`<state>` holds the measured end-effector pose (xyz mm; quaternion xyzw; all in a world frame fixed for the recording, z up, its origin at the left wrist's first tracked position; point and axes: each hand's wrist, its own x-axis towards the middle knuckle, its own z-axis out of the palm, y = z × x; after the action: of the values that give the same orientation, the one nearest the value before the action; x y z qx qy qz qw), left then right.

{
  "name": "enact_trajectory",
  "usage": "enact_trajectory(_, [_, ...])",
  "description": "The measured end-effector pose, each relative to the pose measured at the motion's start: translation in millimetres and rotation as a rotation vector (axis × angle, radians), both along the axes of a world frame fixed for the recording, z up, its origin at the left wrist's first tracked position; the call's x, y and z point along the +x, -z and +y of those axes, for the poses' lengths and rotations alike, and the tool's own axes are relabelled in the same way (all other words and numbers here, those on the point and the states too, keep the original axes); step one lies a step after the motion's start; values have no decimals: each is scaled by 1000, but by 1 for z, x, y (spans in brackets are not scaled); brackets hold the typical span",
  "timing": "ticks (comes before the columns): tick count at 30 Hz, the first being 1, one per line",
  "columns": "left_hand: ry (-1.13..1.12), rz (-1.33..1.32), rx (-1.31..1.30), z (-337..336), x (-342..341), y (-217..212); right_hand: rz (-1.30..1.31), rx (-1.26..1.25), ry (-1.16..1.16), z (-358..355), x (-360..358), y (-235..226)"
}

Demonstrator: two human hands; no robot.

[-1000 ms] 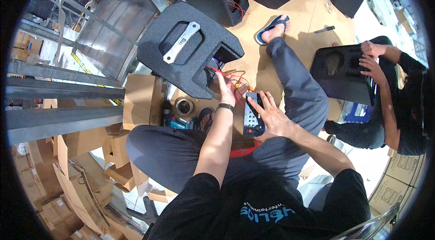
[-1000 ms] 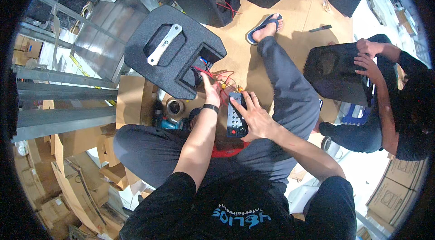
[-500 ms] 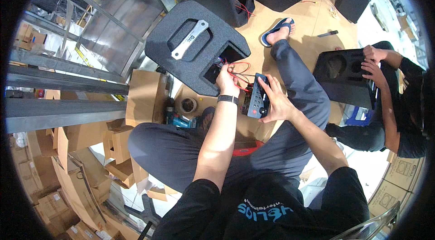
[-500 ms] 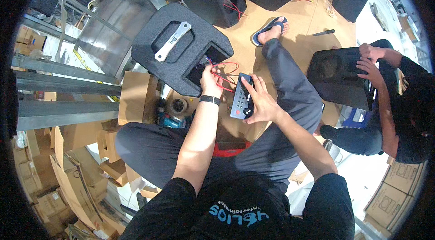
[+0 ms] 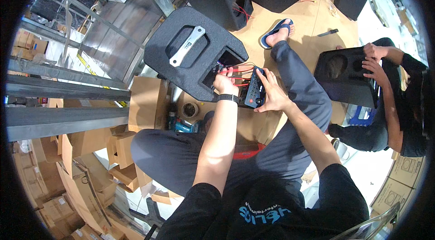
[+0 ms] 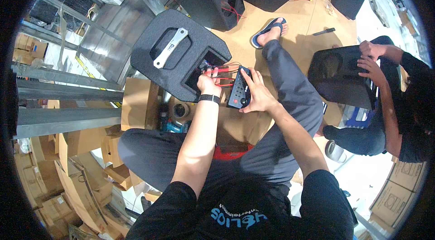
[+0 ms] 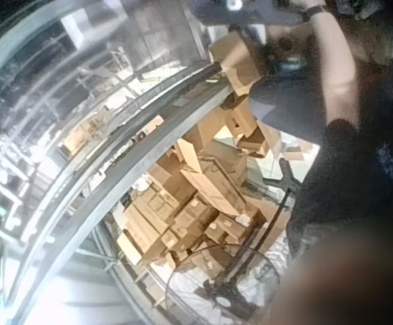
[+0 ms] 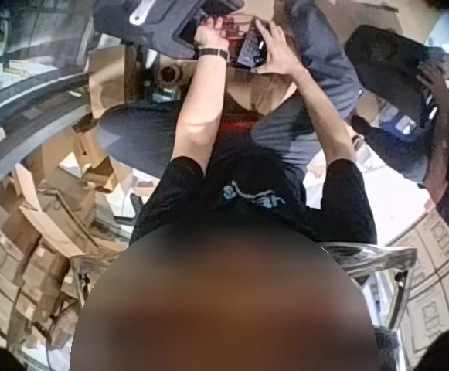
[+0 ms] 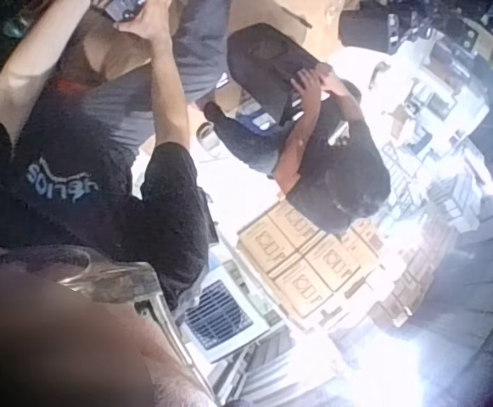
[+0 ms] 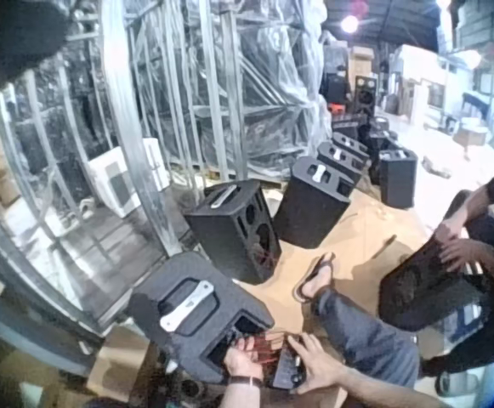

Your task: The person sits on the floor and assembles an electronic device by inserting a circuit board into a black foam-lined enclosure, connecting wires, and securing the unit. They then place the assembled device into a cardboard box.

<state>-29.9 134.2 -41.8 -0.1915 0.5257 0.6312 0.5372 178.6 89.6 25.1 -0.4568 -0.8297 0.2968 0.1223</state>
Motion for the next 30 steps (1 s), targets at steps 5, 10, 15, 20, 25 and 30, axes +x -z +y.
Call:
enact_trajectory(5, [23, 166, -76, 0, -4, -20, 33, 70, -47, 18, -3, 10])
enact_trajectory(10, [38, 196, -174, 11, -9, -13, 9, 145, -129, 36, 0, 9])
enact_trajectory(15, [-38, 217, -166, 19, -6, 8, 34, 162, -192, 38, 7, 7])
enact_trajectory(20, [-6, 143, -146, 19, -9, 6, 47, 148, -202, 28, 9, 11])
enact_trajectory(25, [-137, 46, -163, 25, -20, -6, 100, 139, -193, 23, 5, 11])
enact_trajectory(30, [-65, 133, -119, 27, -27, -7, 137, 144, -171, 23, -7, 13])
